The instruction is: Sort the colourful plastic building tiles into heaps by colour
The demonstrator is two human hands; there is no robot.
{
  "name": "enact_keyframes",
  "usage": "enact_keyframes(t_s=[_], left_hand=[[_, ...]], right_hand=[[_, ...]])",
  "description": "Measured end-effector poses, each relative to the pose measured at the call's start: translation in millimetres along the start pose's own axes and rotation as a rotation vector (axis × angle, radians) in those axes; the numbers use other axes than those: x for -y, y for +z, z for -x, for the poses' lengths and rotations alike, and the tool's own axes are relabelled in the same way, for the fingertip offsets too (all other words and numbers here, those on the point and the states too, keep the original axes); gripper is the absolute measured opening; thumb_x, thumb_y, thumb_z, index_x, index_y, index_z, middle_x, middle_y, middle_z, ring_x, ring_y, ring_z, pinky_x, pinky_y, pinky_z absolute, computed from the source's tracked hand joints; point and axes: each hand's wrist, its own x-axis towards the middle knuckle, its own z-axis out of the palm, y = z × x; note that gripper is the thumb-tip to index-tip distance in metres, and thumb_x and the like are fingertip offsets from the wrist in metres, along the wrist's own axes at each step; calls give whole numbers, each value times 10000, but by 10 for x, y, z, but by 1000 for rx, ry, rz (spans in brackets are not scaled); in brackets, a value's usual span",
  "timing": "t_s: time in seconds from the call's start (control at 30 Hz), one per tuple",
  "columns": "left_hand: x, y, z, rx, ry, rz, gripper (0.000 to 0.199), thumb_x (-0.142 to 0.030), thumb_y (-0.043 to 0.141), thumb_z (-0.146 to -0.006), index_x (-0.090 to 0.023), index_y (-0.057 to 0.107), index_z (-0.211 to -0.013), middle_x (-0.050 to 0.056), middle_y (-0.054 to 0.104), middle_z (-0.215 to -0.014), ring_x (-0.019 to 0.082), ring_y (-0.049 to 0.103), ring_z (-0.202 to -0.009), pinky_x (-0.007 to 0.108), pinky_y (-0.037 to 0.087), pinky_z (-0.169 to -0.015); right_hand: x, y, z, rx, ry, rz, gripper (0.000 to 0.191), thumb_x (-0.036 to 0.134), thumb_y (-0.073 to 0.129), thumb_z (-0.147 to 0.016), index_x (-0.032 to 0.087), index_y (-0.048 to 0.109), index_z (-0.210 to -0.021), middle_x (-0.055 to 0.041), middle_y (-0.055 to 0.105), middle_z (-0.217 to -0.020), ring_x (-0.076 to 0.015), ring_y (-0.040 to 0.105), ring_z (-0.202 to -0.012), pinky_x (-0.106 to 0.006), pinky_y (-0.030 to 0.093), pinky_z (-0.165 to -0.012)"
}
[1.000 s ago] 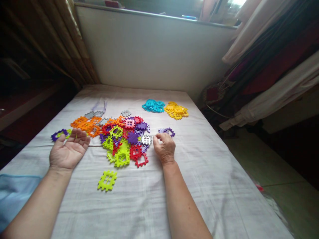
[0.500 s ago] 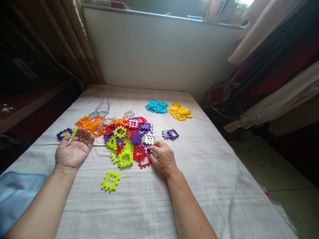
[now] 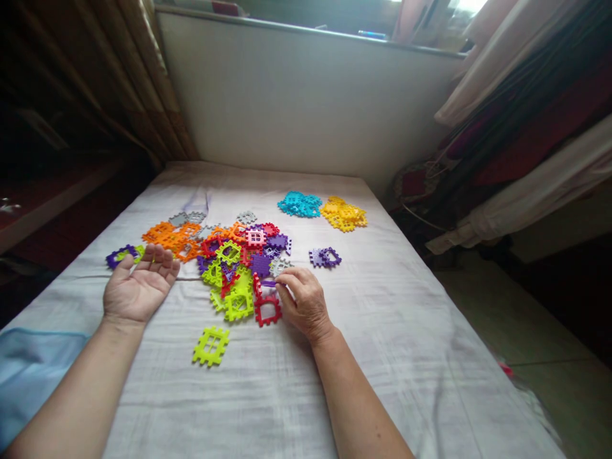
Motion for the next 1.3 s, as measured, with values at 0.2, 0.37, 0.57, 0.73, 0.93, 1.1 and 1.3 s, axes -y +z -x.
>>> enact_keyframes(t_s=[0.2,0.37,0.57,0.73,0.93,1.1,1.3], left_hand=[[1,11,20,2,-10,10,259,-329,443,-950,-186,658,-951,46,750,-856,187,725,-825,368,597,-787],[-1,54,47,-11,-15,50,254,-300,442,-945,-155,650,-962,67,748,-839,194,721,-807,385,593,-804],[-6,44,38,-9,-17,56,282,-300,405,-961,-153,645,-969,72,747,-836,204,724,-811,389,597,-776],[-1,42,36,-10,-18,57,246,-297,448,-936,-157,647,-970,75,748,-829,204,722,-804,388,599,-772],[1,58,41,-16,-18,56,289,-306,401,-959,-158,649,-954,68,749,-822,204,728,-796,383,604,-746],[-8,39,33,-7,-20,60,265,-297,432,-946,-153,653,-954,78,750,-832,203,722,-802,388,599,-766],[-1,-1,5,-2,-9,11,234,-313,467,-929,-194,667,-953,57,752,-862,198,719,-832,386,601,-767]], right_hand=[[-198,-30,15,-234,285,-5,231,366,535,-920,204,698,-943,-52,736,-850,-161,649,-692,-290,535,-677],[-504,-183,25,-374,576,87,366,492,542,-849,187,714,-957,-55,743,-835,-179,647,-669,-294,512,-662],[-688,-279,60,-424,703,158,414,554,524,-819,191,718,-866,-69,738,-784,-210,652,-705,-302,491,-664],[-724,-252,71,-425,636,235,439,545,485,-846,180,725,-888,-82,724,-824,-194,623,-691,-306,488,-669],[-760,-269,75,-419,596,296,396,473,473,-853,178,732,-906,-82,686,-841,-187,598,-692,-312,496,-677],[-692,-236,76,-409,495,293,300,374,483,-868,193,714,-930,-86,686,-897,-209,624,-805,-350,520,-775],[-304,13,-91,-120,170,191,198,307,573,-883,236,707,-1009,-77,725,-1043,-228,641,-1006,-408,490,-955]])
